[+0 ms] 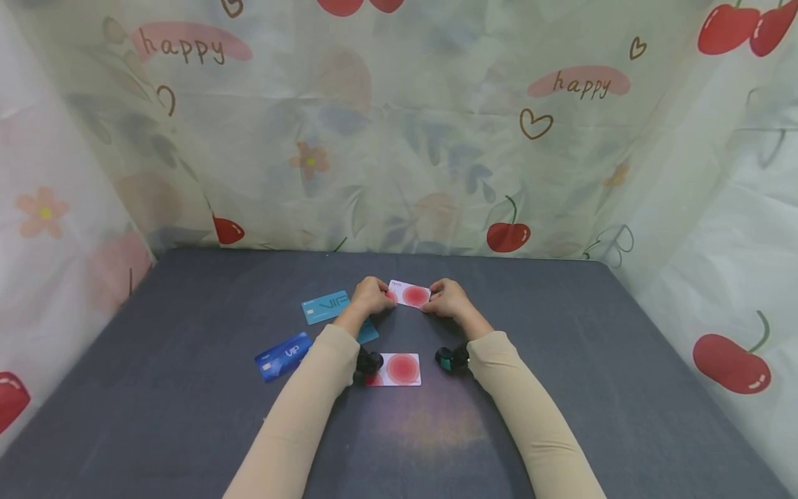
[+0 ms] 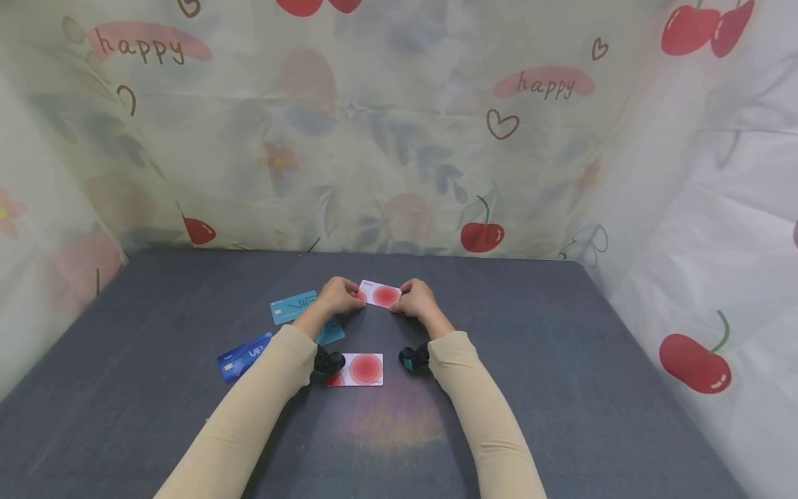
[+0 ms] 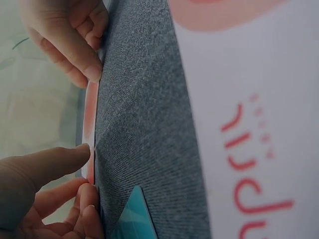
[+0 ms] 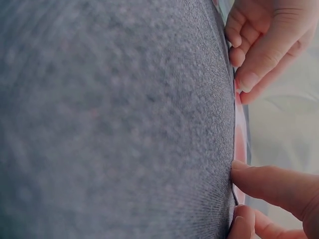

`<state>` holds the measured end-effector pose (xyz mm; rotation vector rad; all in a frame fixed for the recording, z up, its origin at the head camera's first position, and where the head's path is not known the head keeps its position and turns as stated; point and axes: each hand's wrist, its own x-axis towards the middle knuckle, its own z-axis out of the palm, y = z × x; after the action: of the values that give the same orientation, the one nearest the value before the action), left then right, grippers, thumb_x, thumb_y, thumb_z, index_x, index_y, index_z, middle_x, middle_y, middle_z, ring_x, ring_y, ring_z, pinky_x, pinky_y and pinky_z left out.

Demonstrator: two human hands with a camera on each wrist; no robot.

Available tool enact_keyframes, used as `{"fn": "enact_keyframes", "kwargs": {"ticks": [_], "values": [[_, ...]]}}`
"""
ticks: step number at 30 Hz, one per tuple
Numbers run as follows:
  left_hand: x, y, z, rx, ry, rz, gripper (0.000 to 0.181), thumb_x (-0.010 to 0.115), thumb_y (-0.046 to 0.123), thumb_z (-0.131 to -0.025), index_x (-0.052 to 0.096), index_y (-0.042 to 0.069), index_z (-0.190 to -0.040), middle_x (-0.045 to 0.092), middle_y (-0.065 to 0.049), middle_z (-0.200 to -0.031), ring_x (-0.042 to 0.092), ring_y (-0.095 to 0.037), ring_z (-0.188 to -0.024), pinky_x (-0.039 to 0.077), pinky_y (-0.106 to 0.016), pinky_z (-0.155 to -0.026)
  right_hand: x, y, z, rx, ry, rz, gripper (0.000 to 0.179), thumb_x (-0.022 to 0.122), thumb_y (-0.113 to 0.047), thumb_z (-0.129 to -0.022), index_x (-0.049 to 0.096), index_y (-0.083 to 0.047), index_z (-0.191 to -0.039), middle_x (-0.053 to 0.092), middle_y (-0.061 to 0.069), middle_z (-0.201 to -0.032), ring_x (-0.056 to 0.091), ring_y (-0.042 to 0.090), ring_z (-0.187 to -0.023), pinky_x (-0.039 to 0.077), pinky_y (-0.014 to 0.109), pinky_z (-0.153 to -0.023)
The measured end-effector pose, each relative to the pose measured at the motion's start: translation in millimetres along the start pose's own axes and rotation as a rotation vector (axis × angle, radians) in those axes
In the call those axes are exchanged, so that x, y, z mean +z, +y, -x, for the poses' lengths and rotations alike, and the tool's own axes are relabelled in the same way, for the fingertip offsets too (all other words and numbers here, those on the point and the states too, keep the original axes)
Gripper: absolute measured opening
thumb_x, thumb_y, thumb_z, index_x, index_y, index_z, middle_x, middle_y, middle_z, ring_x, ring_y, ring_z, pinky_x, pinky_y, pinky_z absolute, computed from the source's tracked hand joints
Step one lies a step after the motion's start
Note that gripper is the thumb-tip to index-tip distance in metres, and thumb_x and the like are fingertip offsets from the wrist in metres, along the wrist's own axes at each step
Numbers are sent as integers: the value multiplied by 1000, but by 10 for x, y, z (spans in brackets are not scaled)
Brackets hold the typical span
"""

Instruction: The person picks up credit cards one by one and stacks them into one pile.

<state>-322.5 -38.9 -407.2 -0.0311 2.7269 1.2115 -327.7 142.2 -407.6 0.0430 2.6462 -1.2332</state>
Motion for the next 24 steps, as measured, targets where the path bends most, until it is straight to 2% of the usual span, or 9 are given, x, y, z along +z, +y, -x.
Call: {"fn": "enact_keyframes", "kwargs": {"ticks": [3, 5, 6, 9, 12, 13, 17, 19, 24], "values": [[9, -11, -28, -9, 1, 14, 35, 71, 13, -78, 65, -3, -109, 63, -17, -111, 56, -25, -93, 49, -33, -82, 6, -13, 5, 12, 10, -10, 49, 75, -6, -73, 51, 4, -114, 60, 12, -90, 50, 10, -61, 44, 19, -55], [16, -35, -43, 23, 18, 17, 34, 72, 17, -77, 67, -1, -107, 64, -14, -108, 56, -23, -92, 49, -31, -80, 9, -17, 6, 13, 18, -6, 48, 75, -6, -73, 52, 3, -113, 61, 12, -92, 51, 10, -62, 44, 19, -55], [62, -113, -141, 53, 40, 25, 34, 74, 20, -75, 68, 0, -103, 65, -13, -102, 55, -21, -87, 49, -28, -75, 11, -17, 5, 14, 22, -1, 48, 76, -6, -72, 52, 3, -113, 61, 13, -92, 51, 11, -63, 44, 19, -55], [117, -207, -270, 50, 31, 44, 38, 77, 24, -72, 69, 2, -102, 65, -11, -101, 56, -21, -87, 49, -30, -75, 15, -10, -1, 8, 33, 16, 47, 76, -6, -72, 52, 3, -112, 62, 13, -92, 52, 11, -63, 45, 19, -56], [119, -214, -281, 4, 20, 72, 38, 77, 21, -72, 68, 1, -103, 64, -14, -102, 56, -24, -87, 50, -32, -75, 16, -2, -4, 8, 39, 32, 48, 77, -7, -72, 52, 2, -112, 63, 14, -93, 54, 12, -66, 45, 21, -58], [68, -138, -177, -29, 3, 76, 38, 75, 18, -75, 67, 0, -107, 63, -15, -107, 56, -25, -91, 50, -34, -79, 15, -2, -3, 9, 40, 37, 48, 77, -8, -72, 52, 1, -112, 63, 14, -94, 55, 13, -68, 45, 21, -59], [-21, -24, 30, -16, 21, 88, 35, 72, 15, -78, 66, -2, -108, 63, -16, -105, 54, -22, -86, 49, -30, -77, 10, -6, 1, 9, 48, 52, 50, 78, -11, -71, 53, -1, -113, 63, 14, -98, 56, 16, -76, 45, 21, -63], [-49, -3, 85, -4, 21, 101, 36, 71, 15, -79, 65, -3, -109, 63, -16, -105, 54, -21, -85, 49, -28, -76, 6, -8, 7, 8, 50, 48, 51, 78, -12, -71, 52, -1, -114, 63, 14, -99, 56, 17, -78, 45, 22, -64], [-69, -8, 97, 4, 15, 146, 39, 72, 15, -78, 64, -3, -112, 63, -17, -106, 54, -20, -85, 49, -29, -79, 1, -5, 41, 5, 48, 20, 53, 79, -11, -71, 51, -1, -115, 63, 14, -98, 57, 17, -76, 46, 22, -64]]}}
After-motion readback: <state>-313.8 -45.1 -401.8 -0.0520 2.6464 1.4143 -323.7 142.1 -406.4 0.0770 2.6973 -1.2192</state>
